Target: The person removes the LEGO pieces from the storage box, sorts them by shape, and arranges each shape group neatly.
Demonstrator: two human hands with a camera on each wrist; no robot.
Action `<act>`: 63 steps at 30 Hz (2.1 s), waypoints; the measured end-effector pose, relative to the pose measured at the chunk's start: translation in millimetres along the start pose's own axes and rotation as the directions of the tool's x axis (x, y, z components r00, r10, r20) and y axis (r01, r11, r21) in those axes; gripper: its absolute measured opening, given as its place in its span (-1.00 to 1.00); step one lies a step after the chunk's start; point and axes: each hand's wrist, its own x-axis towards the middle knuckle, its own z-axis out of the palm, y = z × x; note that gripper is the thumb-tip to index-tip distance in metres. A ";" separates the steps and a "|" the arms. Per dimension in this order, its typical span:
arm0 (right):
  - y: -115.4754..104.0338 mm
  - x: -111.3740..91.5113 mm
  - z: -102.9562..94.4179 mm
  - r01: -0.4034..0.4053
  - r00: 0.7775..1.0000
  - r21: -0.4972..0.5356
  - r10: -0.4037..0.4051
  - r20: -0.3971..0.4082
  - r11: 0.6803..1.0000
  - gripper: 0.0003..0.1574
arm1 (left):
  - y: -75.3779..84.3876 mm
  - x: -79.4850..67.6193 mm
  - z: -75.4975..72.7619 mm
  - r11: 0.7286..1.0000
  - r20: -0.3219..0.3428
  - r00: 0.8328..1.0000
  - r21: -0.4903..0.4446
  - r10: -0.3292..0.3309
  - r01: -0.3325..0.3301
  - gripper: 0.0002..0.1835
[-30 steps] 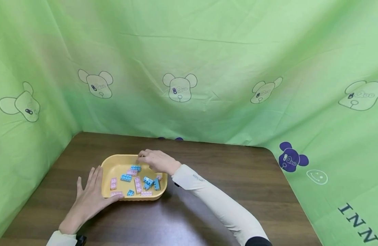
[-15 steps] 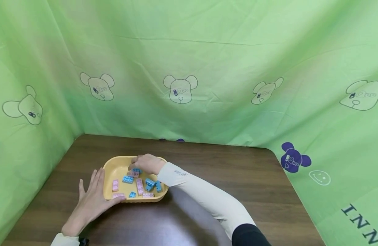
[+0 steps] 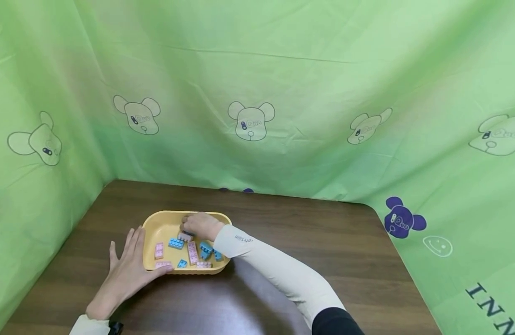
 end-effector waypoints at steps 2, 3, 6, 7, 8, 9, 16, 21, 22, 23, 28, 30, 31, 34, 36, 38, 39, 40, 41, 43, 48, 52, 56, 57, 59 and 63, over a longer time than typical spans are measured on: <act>0.2 -0.1 1.5 0.001 1.000 -0.005 -0.001 -0.005 1.000 -0.53 | 0.3 -0.2 -0.2 1.000 -0.004 1.000 -0.003 0.003 -0.003 0.46; 0.3 -0.2 2.3 0.001 1.000 -0.007 -0.001 -0.009 1.000 -0.55 | 0.4 -0.3 -0.2 1.000 -0.004 1.000 -0.006 0.005 -0.005 0.46; 0.5 -0.5 4.1 0.001 1.000 -0.020 -0.001 -0.020 1.000 -0.57 | 0.3 -0.2 0.1 1.000 -0.007 1.000 -0.006 0.008 -0.008 0.46; 0.4 -0.8 4.3 0.000 1.000 -0.024 -0.001 -0.022 1.000 -0.57 | 0.1 -0.1 0.3 1.000 -0.006 1.000 -0.004 0.008 -0.008 0.46; 0.2 -1.0 4.4 -0.001 1.000 -0.029 0.000 -0.027 1.000 -0.59 | -0.1 -0.1 0.4 1.000 -0.006 1.000 -0.002 0.007 -0.007 0.47; 0.1 -1.1 4.3 -0.003 1.000 -0.036 0.002 -0.029 0.999 -0.62 | -0.2 0.0 0.5 1.000 -0.005 1.000 0.000 0.006 -0.006 0.47; -0.2 -3.7 -1.6 -0.035 0.998 -0.052 0.032 -0.062 0.998 -0.74 | -1.2 0.2 0.0 1.000 -0.004 1.000 -0.001 -0.002 0.002 0.48; 2.7 -13.6 -10.0 -0.072 0.993 -0.009 0.071 -0.089 0.997 -0.84 | -0.5 0.0 0.2 1.000 -0.006 1.000 0.000 -0.001 0.001 0.47; 3.5 -16.2 -11.6 -0.078 0.992 0.013 0.079 -0.096 0.997 -0.88 | -0.5 -0.1 0.3 1.000 -0.005 1.000 -0.002 -0.003 0.003 0.47; 4.3 -19.0 -12.9 -0.082 0.991 0.037 0.086 -0.105 0.996 -0.94 | -0.4 -0.3 0.5 1.000 -0.003 1.000 -0.003 -0.005 0.005 0.47; 10.5 -33.8 -12.9 -0.078 0.981 0.168 0.106 -0.163 0.983 -0.66 | -0.3 -0.7 0.9 1.000 0.003 1.000 -0.011 -0.013 0.013 0.49; 13.3 -40.4 -12.4 -0.074 0.976 0.206 0.113 -0.186 0.976 -0.64 | -0.4 -1.0 1.1 1.000 0.001 1.000 -0.016 -0.013 0.013 0.49; 14.6 -43.8 -11.7 -0.074 0.973 0.222 0.119 -0.197 0.972 -0.68 | -0.4 -1.2 1.1 1.000 -0.001 1.000 -0.019 -0.013 0.013 0.49; 17.3 -54.7 -10.0 -0.089 0.965 0.245 0.145 -0.219 0.965 -0.85 | -0.3 -1.6 1.2 1.000 -0.008 1.000 -0.023 -0.013 0.013 0.49; 18.9 -61.5 -7.3 -0.105 0.959 0.243 0.163 -0.233 0.964 -0.81 | 0.0 -1.1 1.1 1.000 -0.007 1.000 -0.017 -0.013 0.013 0.49; 20.5 -68.8 -4.0 -0.109 0.952 0.246 0.172 -0.252 0.963 -0.75 | 0.7 -1.1 1.0 1.000 -0.003 1.000 -0.015 -0.017 0.016 0.49; 21.4 -72.5 -2.2 -0.108 0.949 0.251 0.175 -0.263 0.962 -0.72 | 1.0 -1.1 1.0 1.000 -0.001 1.000 -0.016 -0.019 0.019 0.48; 22.3 -76.9 -0.6 -0.108 0.945 0.260 0.180 -0.272 0.960 -0.69 | 1.6 -0.9 1.0 1.000 0.002 1.000 -0.015 -0.018 0.018 0.48; 23.1 -81.3 0.9 -0.107 0.942 0.274 0.186 -0.280 0.956 -0.66 | 2.1 -1.1 0.9 1.000 0.004 1.000 -0.018 -0.019 0.019 0.48; 24.3 -89.6 4.1 -0.104 0.936 0.296 0.194 -0.294 0.949 -0.59 | 2.5 -1.4 0.9 0.999 0.006 1.000 -0.027 -0.020 0.020 0.48; 26.2 -107.6 11.1 -0.093 0.922 0.312 0.200 -0.332 0.946 -0.49 | 0.9 -3.0 2.1 0.999 -0.003 1.000 -0.030 -0.015 0.015 0.48; 28.5 -121.4 17.0 -0.097 0.906 0.322 0.218 -0.364 0.942 -0.44 | 0.3 -3.5 3.0 1.000 -0.011 1.000 -0.018 0.001 -0.001 0.48; 31.6 -134.4 21.9 -0.090 0.881 0.366 0.246 -0.404 0.926 -0.46 | -0.9 -4.2 3.7 1.000 -0.019 1.000 -0.009 0.007 -0.007 0.47; 32.4 -137.6 23.2 -0.087 0.874 0.378 0.252 -0.415 0.922 -0.48 | -1.1 -4.4 3.9 1.000 -0.021 1.000 -0.008 0.008 -0.008 0.47; 33.8 -144.4 26.0 -0.082 0.863 0.398 0.264 -0.430 0.914 -0.51 | -1.2 -4.8 4.1 1.000 -0.023 1.000 -0.008 0.009 -0.009 0.46; 36.6 -155.8 33.6 -0.085 0.848 0.420 0.287 -0.445 0.904 -0.54 | -0.8 -5.3 3.7 1.000 -0.025 1.000 -0.008 0.008 -0.008 0.46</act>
